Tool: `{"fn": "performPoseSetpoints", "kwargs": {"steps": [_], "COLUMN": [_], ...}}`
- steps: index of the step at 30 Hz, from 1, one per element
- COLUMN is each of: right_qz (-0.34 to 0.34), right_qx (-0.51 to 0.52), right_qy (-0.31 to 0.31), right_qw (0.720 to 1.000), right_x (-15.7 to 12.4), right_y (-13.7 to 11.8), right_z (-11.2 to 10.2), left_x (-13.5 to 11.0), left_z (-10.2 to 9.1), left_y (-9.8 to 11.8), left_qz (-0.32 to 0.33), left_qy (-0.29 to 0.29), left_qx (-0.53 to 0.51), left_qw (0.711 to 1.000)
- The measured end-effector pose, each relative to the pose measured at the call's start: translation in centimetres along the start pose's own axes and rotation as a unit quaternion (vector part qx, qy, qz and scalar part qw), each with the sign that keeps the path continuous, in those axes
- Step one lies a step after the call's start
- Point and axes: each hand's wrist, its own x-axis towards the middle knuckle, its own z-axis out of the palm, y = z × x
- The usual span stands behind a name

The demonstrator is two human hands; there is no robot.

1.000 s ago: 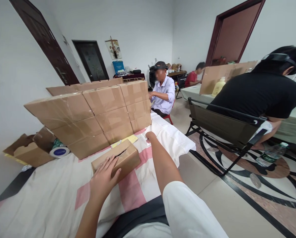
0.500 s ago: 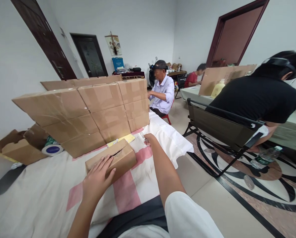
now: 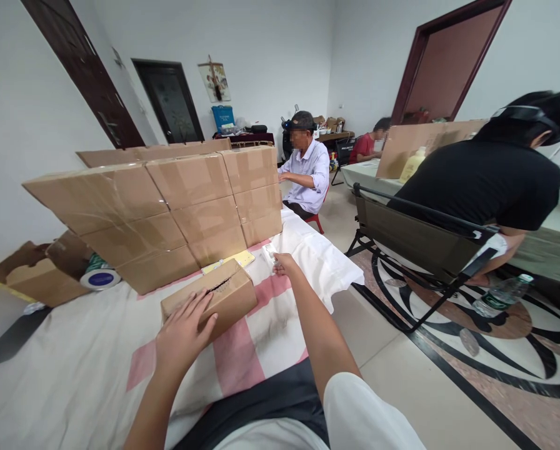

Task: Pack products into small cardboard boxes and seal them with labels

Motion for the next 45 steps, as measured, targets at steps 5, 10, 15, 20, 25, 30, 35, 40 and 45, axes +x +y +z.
{"fn": "performPoseSetpoints", "kwargs": {"steps": [5, 10, 15, 20, 25, 30, 35, 40, 45], "right_qz": [-0.007, -0.005, -0.025, -0.044, -0.099, -0.157, -0.2, -0.218, -0.209], "right_qx": [-0.066, -0.123, -0.148, -0.141, -0.139, -0.129, -0.082, -0.017, 0.011], "right_qy": [0.035, 0.057, 0.084, 0.095, 0.119, 0.151, 0.129, 0.085, 0.031], "right_qw": [0.997, 0.991, 0.985, 0.985, 0.978, 0.967, 0.968, 0.972, 0.977], "right_x": [0.7, 0.8, 0.3, -0.3, -1.2, -1.5, -1.1, -0.8, -0.4], "right_y": [-1.5, -2.4, -1.7, -0.7, 0.8, 1.9, 2.3, 2.3, 2.0], "right_z": [0.7, 0.4, 0.7, 0.9, 1.0, 1.4, 1.3, 0.9, 0.1], "left_x": [0.1, 0.1, -0.1, -0.1, 0.0, 0.0, -0.3, 0.5, 2.4], "left_z": [-0.1, -0.4, -0.7, -0.9, -0.9, -0.7, -0.3, -0.8, -0.8], "left_y": [0.1, 0.3, 0.4, 0.6, 0.5, 0.6, 0.7, 0.9, 6.9], "left_qz": [-0.002, -0.004, -0.011, -0.017, -0.022, -0.017, 0.0, 0.049, 0.24], "left_qy": [0.006, 0.017, 0.011, 0.007, 0.007, 0.012, 0.046, 0.133, 0.189], "left_qx": [0.007, -0.004, -0.013, -0.021, -0.025, -0.009, 0.016, 0.033, -0.206], "left_qw": [1.0, 1.0, 1.0, 1.0, 0.999, 1.0, 0.999, 0.989, 0.93]}}
